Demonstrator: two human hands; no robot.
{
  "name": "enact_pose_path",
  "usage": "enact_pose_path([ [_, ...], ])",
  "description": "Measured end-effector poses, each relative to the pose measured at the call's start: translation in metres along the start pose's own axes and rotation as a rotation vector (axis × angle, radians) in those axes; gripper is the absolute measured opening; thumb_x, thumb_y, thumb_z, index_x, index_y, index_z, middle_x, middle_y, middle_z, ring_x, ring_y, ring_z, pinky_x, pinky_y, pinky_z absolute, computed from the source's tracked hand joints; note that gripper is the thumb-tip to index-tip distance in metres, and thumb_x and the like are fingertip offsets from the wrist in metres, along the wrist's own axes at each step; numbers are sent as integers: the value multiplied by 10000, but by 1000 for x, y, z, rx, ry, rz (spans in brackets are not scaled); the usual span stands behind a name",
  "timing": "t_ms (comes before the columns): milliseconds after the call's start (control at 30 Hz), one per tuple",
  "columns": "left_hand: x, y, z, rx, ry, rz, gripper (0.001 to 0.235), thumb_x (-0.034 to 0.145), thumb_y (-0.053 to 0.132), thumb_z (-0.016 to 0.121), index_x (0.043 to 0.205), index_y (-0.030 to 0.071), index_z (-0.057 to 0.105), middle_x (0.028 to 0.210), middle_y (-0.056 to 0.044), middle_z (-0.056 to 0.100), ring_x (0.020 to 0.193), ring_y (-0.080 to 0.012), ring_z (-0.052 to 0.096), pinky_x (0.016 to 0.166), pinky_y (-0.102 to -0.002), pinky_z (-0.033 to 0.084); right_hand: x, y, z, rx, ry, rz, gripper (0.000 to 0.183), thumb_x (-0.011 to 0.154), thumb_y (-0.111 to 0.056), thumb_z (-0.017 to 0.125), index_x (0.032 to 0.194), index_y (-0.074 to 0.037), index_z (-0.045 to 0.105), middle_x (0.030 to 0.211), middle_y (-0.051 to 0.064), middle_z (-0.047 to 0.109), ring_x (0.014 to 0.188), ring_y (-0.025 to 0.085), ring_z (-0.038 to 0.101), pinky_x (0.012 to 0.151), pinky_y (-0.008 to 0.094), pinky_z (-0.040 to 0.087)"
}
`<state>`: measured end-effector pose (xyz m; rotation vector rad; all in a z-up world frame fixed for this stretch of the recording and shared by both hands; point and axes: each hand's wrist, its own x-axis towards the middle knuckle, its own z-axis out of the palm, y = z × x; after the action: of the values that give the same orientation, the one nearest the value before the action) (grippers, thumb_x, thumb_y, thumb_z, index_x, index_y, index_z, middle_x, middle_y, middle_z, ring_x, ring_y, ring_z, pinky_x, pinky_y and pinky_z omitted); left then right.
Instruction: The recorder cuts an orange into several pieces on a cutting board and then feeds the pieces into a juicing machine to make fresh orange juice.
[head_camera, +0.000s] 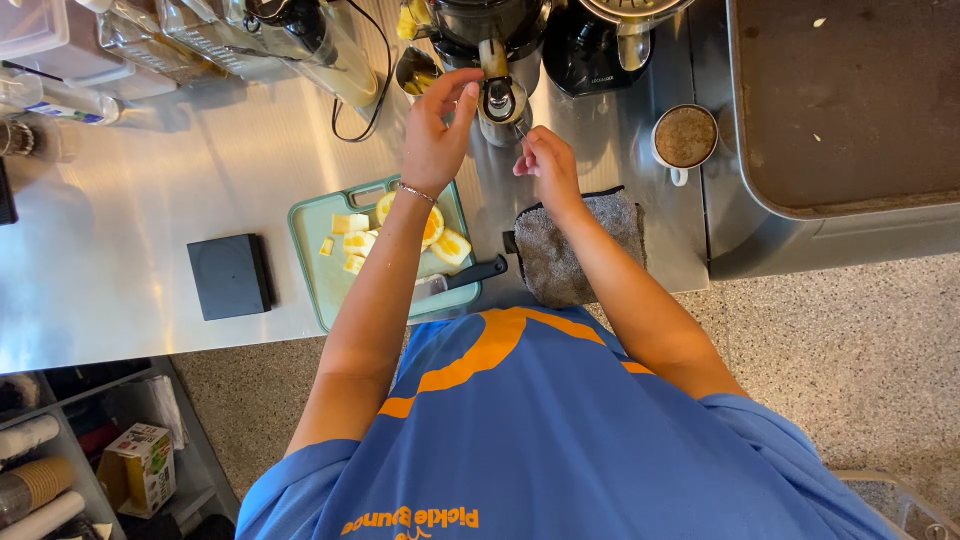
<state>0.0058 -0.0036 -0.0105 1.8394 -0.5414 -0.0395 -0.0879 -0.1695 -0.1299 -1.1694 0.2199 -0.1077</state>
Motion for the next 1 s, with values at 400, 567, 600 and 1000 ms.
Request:
enact_pose_path([
  [400, 0, 16, -1, 19, -48, -56, 288, 1013, 243, 697, 1248, 77, 696, 1258, -35, 704, 1080, -149, 722, 896, -303, 542, -2, -6, 3, 28, 4, 13, 268, 1057, -247, 495, 842, -91, 529, 794, -2, 471, 722, 139, 568, 712, 303, 513],
  [567, 0, 18, -2, 54, -61, -46, 320, 997, 268, 727, 1259, 86, 699, 1293, -38, 694, 1102, -164, 712, 904, -318, 543, 0, 1, 1, 54, 6, 17, 237, 1039, -236, 504, 858, -91, 548, 797, -6, 477, 722, 135, 565, 709, 302, 510],
  [600, 0, 18, -2, 67, -61, -29, 333, 986, 273, 743, 1258, 87, 698, 1298, -43, 689, 1104, -172, 709, 903, -323, 544, 1, 2, 0, 52, 16, 27, 229, 1034, -229, 511, 858, -90, 555, 793, -5, 479, 720, 138, 571, 709, 304, 507],
  [1000, 1, 12, -5, 129, -70, 1, 337, 998, 287, 746, 1268, 92, 696, 1292, -43, 704, 1090, -185, 704, 918, -341, 529, 7, 20, -6, -38, 45, 23, 314, 1048, -325, 550, 827, -102, 546, 748, -22, 478, 691, 123, 610, 699, 285, 539],
])
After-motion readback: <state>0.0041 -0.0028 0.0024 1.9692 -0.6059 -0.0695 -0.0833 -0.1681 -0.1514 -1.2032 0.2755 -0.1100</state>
